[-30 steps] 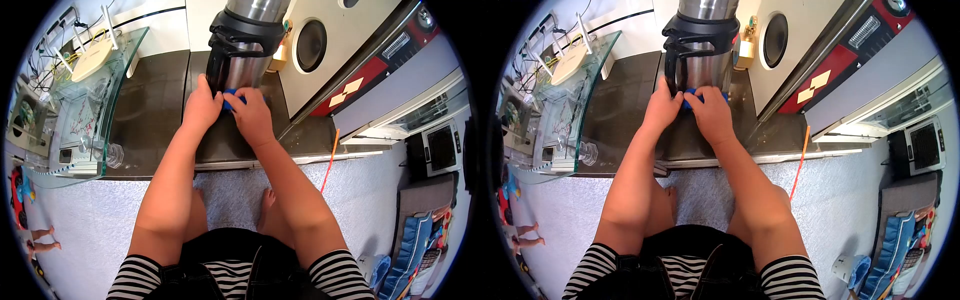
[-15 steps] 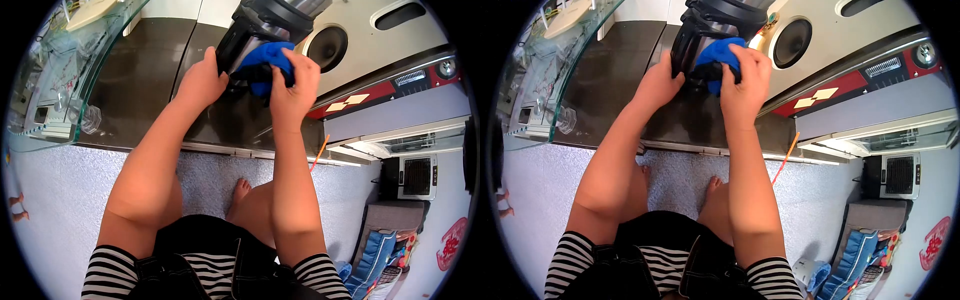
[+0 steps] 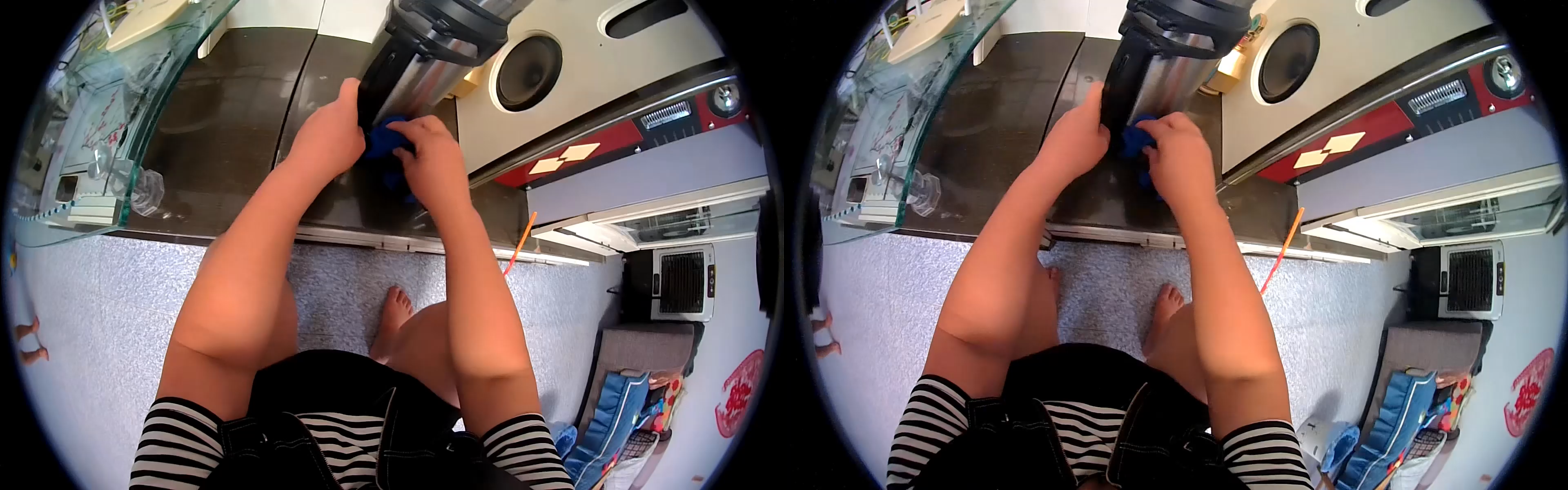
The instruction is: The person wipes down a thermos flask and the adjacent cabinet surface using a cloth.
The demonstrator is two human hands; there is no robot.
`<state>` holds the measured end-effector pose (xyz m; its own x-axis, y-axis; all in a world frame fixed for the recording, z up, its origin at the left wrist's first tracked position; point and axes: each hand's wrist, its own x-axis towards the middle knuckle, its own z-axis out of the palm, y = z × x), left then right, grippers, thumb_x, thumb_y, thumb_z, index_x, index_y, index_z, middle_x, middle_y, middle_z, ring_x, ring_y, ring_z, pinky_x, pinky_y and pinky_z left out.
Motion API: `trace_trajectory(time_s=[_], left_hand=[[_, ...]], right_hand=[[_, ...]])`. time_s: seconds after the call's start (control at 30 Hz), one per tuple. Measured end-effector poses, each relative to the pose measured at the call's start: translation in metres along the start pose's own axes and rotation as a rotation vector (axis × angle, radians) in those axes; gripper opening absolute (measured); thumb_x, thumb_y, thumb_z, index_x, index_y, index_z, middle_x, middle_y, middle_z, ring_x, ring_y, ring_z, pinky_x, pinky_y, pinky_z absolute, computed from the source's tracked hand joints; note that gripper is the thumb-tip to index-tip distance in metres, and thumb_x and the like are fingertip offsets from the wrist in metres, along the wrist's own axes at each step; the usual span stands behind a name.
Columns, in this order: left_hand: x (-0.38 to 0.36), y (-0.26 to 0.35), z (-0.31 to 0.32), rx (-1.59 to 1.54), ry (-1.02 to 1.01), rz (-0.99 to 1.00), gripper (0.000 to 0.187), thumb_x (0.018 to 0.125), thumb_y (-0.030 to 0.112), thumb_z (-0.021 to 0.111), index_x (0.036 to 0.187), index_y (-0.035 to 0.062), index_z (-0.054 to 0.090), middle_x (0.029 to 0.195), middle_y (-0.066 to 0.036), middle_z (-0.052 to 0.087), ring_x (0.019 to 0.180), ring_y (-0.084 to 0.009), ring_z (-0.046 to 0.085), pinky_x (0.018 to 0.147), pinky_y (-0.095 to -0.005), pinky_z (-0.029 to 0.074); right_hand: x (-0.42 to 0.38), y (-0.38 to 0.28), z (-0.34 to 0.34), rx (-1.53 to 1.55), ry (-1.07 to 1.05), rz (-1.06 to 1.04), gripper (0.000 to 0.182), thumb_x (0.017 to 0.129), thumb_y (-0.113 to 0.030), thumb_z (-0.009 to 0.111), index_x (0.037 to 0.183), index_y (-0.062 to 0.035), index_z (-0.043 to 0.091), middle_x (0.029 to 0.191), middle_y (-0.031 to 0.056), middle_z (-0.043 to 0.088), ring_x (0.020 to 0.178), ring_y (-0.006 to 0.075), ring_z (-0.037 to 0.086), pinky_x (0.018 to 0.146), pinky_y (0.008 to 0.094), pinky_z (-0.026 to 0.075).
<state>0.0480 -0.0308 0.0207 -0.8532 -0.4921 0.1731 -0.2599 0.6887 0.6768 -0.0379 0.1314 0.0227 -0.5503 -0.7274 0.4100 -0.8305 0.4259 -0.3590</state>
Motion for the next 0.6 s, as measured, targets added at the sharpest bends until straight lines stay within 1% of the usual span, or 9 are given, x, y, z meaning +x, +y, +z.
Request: trace_trajectory(time_s=[0.07,0.1,0.17,0.23,0.27,0.3,0.37,0.53,0.6], left_hand=[[0.003,-0.002,0.003,0.007,-0.002,-0.006,0.043,0.088,0.006,0.058,0.128,0.0033,0.040,0.095,-0.029,0.069,0.094,-0.0474,0.066,0.081,-0.0551,0.052],[0.003,-0.001,0.004,0.002,-0.001,-0.004,0.043,0.088,0.006,0.058,0.128,0.0033,0.040,0.095,-0.029,0.069,0.094,-0.0474,0.066,0.081,-0.0551,0.052],[0.001,0.000,0.003,-0.014,-0.003,-0.005,0.041,0.089,0.007,0.057,0.127,0.0030,0.041,0.094,-0.028,0.069,0.093,-0.0472,0.066,0.081,-0.0551,0.052],[0.000,0.003,0.002,-0.002,0.004,-0.014,0.041,0.089,0.007,0.057,0.126,0.0027,0.041,0.093,-0.028,0.069,0.093,-0.0471,0.066,0.080,-0.0551,0.052],[-0.002,0.004,0.002,0.011,0.003,-0.016,0.040,0.089,0.007,0.057,0.126,0.0024,0.041,0.092,-0.027,0.069,0.092,-0.0469,0.066,0.080,-0.0551,0.052],[-0.003,0.004,0.002,0.016,-0.004,-0.018,0.040,0.089,0.007,0.057,0.126,0.0024,0.041,0.092,-0.027,0.069,0.092,-0.0469,0.066,0.080,-0.0551,0.052],[-0.003,0.005,0.003,0.038,0.029,-0.009,0.037,0.089,0.006,0.058,0.122,0.0020,0.041,0.090,-0.027,0.069,0.092,-0.0466,0.066,0.080,-0.0553,0.052],[0.001,0.002,0.004,0.034,0.024,0.022,0.033,0.088,0.005,0.059,0.116,0.0020,0.041,0.090,-0.027,0.069,0.092,-0.0468,0.066,0.079,-0.0556,0.052],[0.001,0.003,0.004,0.042,0.027,0.050,0.032,0.087,0.005,0.059,0.114,0.0021,0.042,0.090,-0.027,0.069,0.092,-0.0469,0.066,0.079,-0.0556,0.052]], right_hand=[[-0.002,0.008,-0.016,0.051,0.131,-0.038,0.041,0.075,0.000,0.077,0.114,-0.0083,0.067,0.105,0.0133,0.065,0.101,0.0354,0.064,0.086,0.0408,0.054],[-0.001,0.004,-0.025,0.046,0.130,-0.038,0.041,0.075,0.000,0.077,0.114,-0.0083,0.067,0.105,0.0133,0.065,0.101,0.0354,0.064,0.086,0.0408,0.054],[0.003,-0.009,-0.040,0.223,0.430,0.201,0.038,0.076,-0.001,0.079,0.112,-0.0068,0.066,0.107,0.0134,0.065,0.099,0.0345,0.065,0.087,0.0394,0.053],[0.011,-0.004,-0.044,0.268,0.588,0.155,0.038,0.076,-0.002,0.081,0.110,-0.0059,0.065,0.105,0.0132,0.065,0.097,0.0325,0.064,0.088,0.0386,0.052],[0.015,-0.004,-0.044,0.247,0.660,0.075,0.039,0.075,0.000,0.081,0.110,-0.0054,0.066,0.104,0.0125,0.064,0.097,0.0313,0.063,0.088,0.0380,0.052],[0.018,-0.005,-0.043,0.250,0.660,0.083,0.039,0.075,0.000,0.081,0.110,-0.0054,0.066,0.104,0.0125,0.064,0.097,0.0313,0.063,0.088,0.0380,0.052],[0.024,-0.007,-0.039,0.091,0.695,-0.142,0.040,0.074,0.001,0.081,0.110,-0.0071,0.067,0.105,0.0118,0.063,0.100,0.0306,0.063,0.088,0.0377,0.052],[0.029,-0.002,-0.005,0.136,0.568,-0.157,0.045,0.069,0.005,0.079,0.110,-0.0107,0.069,0.106,0.0108,0.060,0.102,0.0308,0.062,0.086,0.0388,0.053],[0.026,0.001,0.004,0.013,0.431,-0.250,0.046,0.067,0.004,0.079,0.109,-0.0121,0.069,0.104,0.0095,0.060,0.100,0.0316,0.061,0.082,0.0412,0.053]])
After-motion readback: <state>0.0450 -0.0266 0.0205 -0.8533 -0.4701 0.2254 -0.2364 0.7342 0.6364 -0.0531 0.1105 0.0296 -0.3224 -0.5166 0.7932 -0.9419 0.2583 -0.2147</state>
